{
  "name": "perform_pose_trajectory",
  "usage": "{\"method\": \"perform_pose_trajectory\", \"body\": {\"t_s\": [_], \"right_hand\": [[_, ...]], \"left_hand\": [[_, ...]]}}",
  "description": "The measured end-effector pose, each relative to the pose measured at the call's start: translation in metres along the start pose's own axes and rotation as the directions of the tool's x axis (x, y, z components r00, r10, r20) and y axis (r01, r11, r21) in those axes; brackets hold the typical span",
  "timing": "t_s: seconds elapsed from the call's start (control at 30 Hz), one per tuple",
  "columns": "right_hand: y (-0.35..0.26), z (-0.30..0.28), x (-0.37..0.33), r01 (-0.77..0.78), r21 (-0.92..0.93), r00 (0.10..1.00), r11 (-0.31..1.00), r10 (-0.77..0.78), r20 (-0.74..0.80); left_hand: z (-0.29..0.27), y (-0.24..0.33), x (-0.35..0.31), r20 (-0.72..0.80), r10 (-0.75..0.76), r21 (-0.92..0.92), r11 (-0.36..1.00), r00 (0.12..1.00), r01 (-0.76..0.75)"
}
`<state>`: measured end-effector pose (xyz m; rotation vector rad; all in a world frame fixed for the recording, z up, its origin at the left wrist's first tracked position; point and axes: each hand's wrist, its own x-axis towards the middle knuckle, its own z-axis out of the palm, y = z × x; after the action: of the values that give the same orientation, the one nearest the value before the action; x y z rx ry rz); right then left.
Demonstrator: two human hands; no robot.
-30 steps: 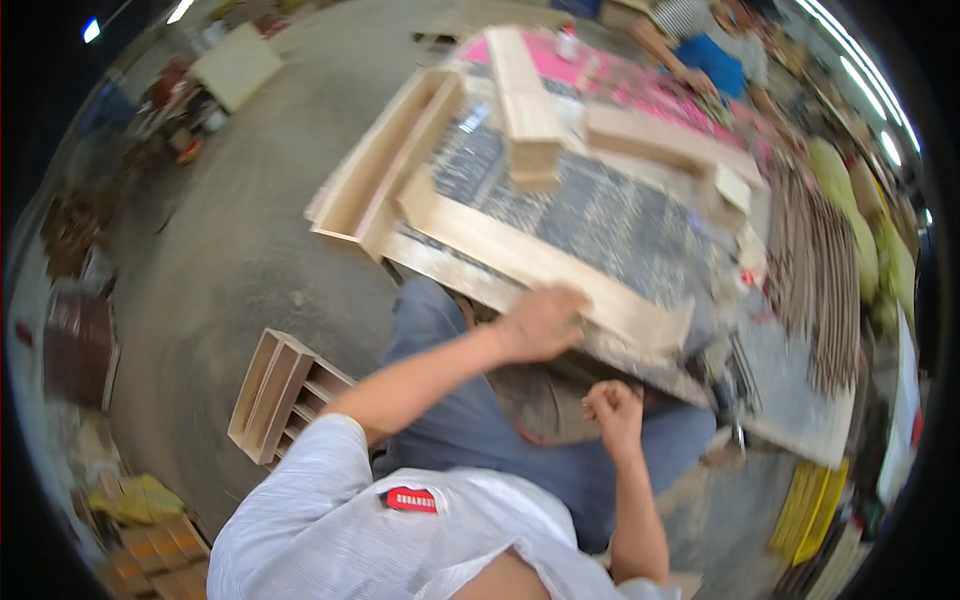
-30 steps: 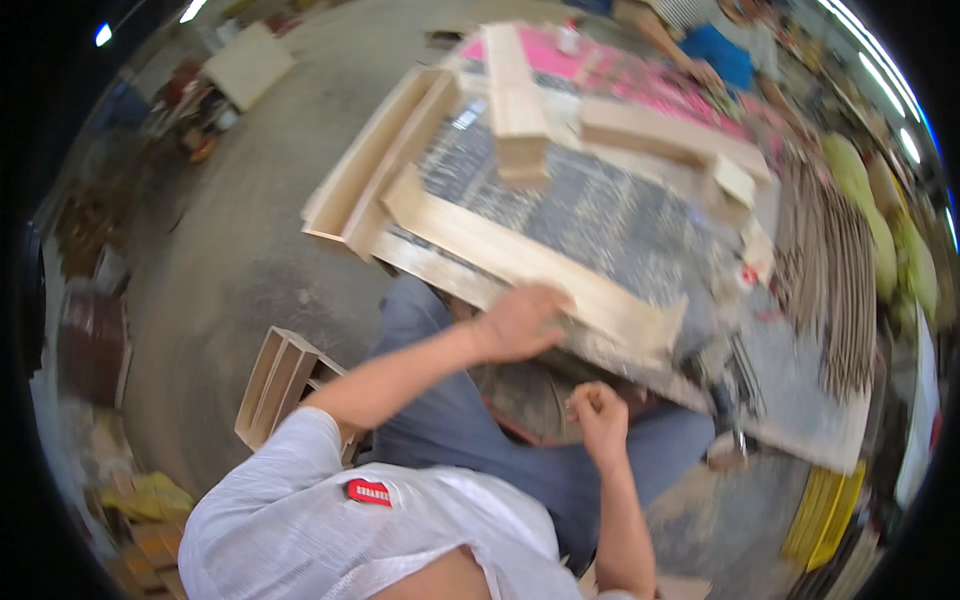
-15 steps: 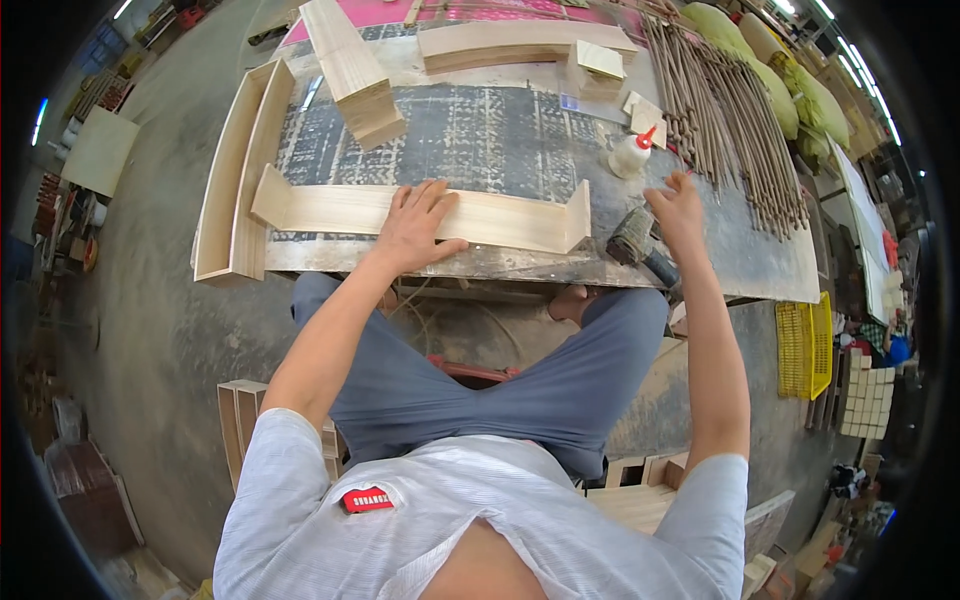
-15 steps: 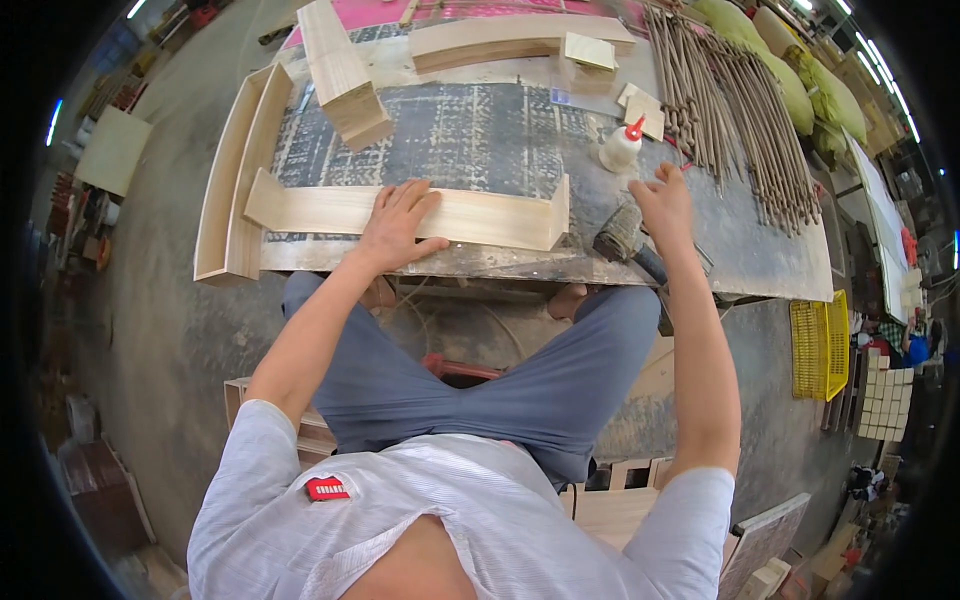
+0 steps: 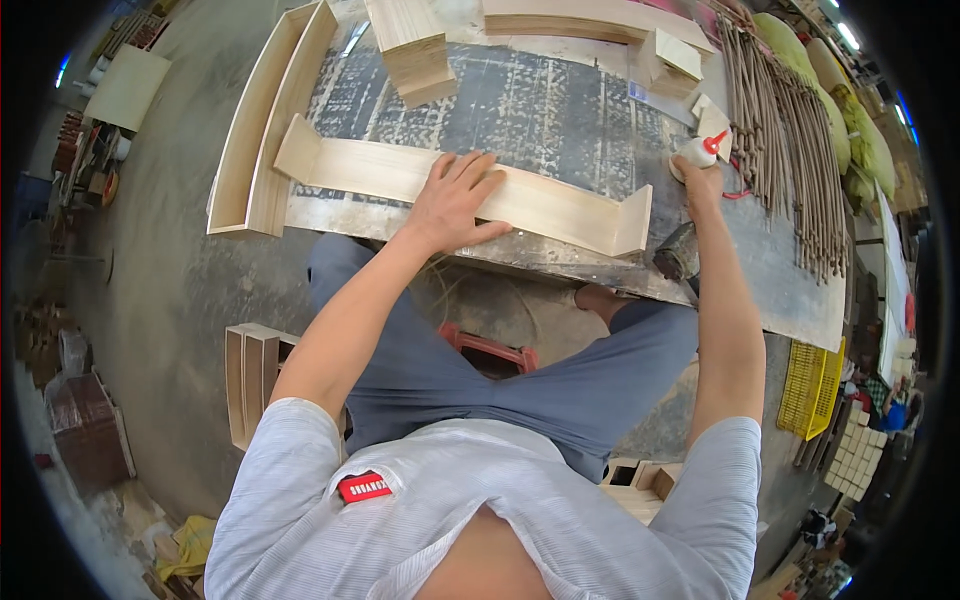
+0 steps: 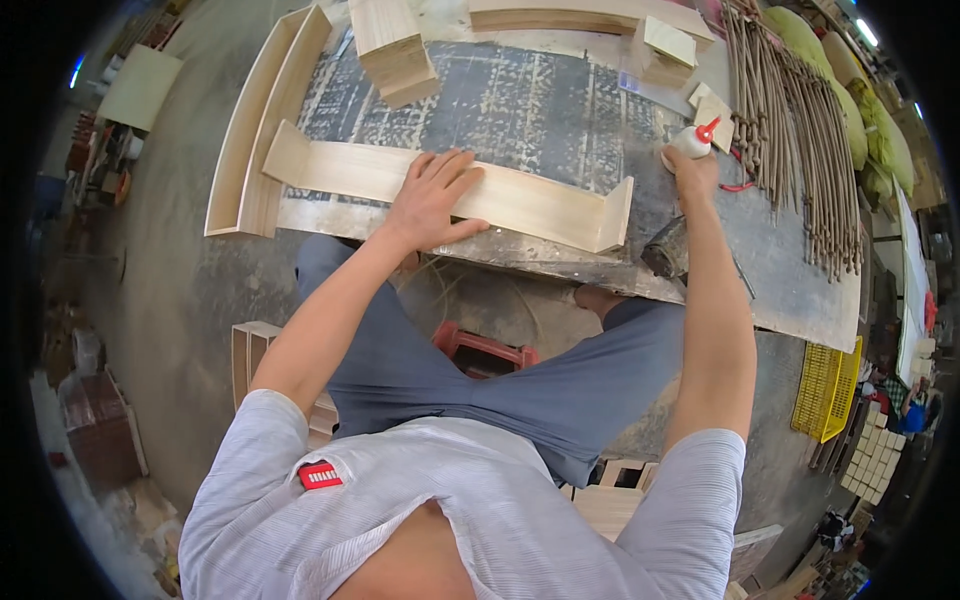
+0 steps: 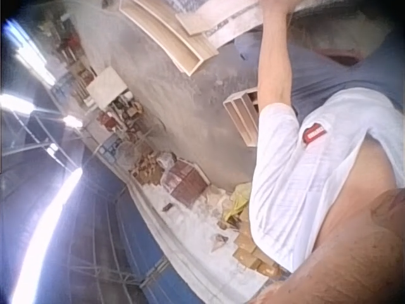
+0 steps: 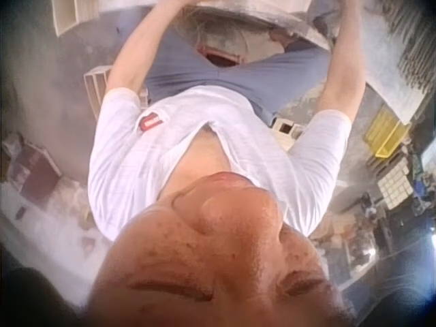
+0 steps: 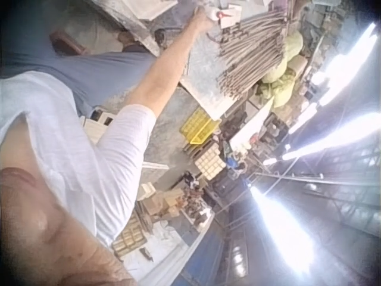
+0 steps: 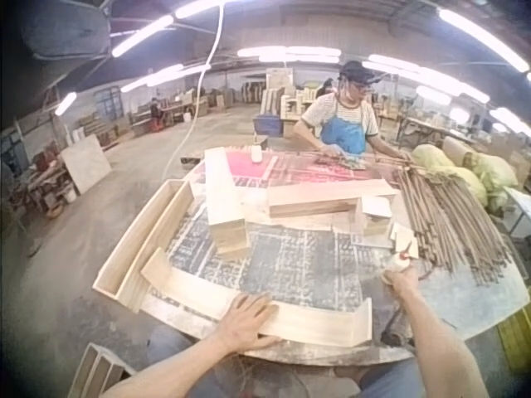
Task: Assembling wooden box components using wood glue and a pneumatic nail gun.
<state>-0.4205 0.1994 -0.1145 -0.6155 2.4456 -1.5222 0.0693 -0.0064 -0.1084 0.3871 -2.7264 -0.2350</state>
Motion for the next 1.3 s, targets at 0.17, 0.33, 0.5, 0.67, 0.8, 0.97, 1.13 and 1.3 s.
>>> {"method": "perform_pose_trajectory", "body": {"t_s": [0.17, 0.33, 0.5, 0.67, 0.8, 0.97, 1.13, 1.3], "right_hand": [[-0.044, -0.024, -0.034, 0.035, 0.017, 0.980, 0.999, -0.038, 0.193], [-0.082, -0.085, -0.111, -0.005, 0.157, 0.949, 0.988, -0.045, 0.312], [-0.111, -0.118, -0.191, -0.314, 0.524, 0.921, 0.792, 0.120, 0.372], [-0.106, -0.131, -0.221, -0.347, 0.414, 0.854, 0.842, 0.101, 0.510], [-0.123, -0.126, -0.228, -0.319, 0.391, 0.859, 0.863, 0.090, 0.504], [-0.116, -0.143, -0.212, -0.280, 0.494, 0.930, 0.823, 0.105, 0.352], [-0.093, -0.144, -0.209, -0.338, 0.734, 0.837, 0.588, -0.169, 0.521], [-0.053, -0.116, -0.217, -0.460, 0.676, 0.807, 0.576, -0.046, 0.588]], "left_hand": [[0.001, -0.007, -0.007, -0.003, -0.005, 0.043, 0.999, 1.000, 0.005], [-0.005, -0.013, 0.004, 0.032, 0.073, 0.024, 0.997, 0.997, -0.074], [-0.007, -0.018, 0.018, 0.041, 0.037, 0.016, 0.999, 0.998, -0.037], [-0.001, -0.015, 0.013, 0.019, 0.015, 0.039, 0.999, 1.000, -0.015], [0.005, -0.013, 0.003, -0.024, -0.004, 0.065, 0.998, 1.000, 0.006], [0.004, -0.017, 0.007, 0.015, -0.015, 0.019, 1.000, 1.000, 0.015], [0.003, -0.015, 0.001, -0.050, 0.004, 0.007, 1.000, 0.999, -0.004], [0.001, -0.013, 0.000, -0.044, 0.001, 0.016, 1.000, 0.999, -0.001]]}}
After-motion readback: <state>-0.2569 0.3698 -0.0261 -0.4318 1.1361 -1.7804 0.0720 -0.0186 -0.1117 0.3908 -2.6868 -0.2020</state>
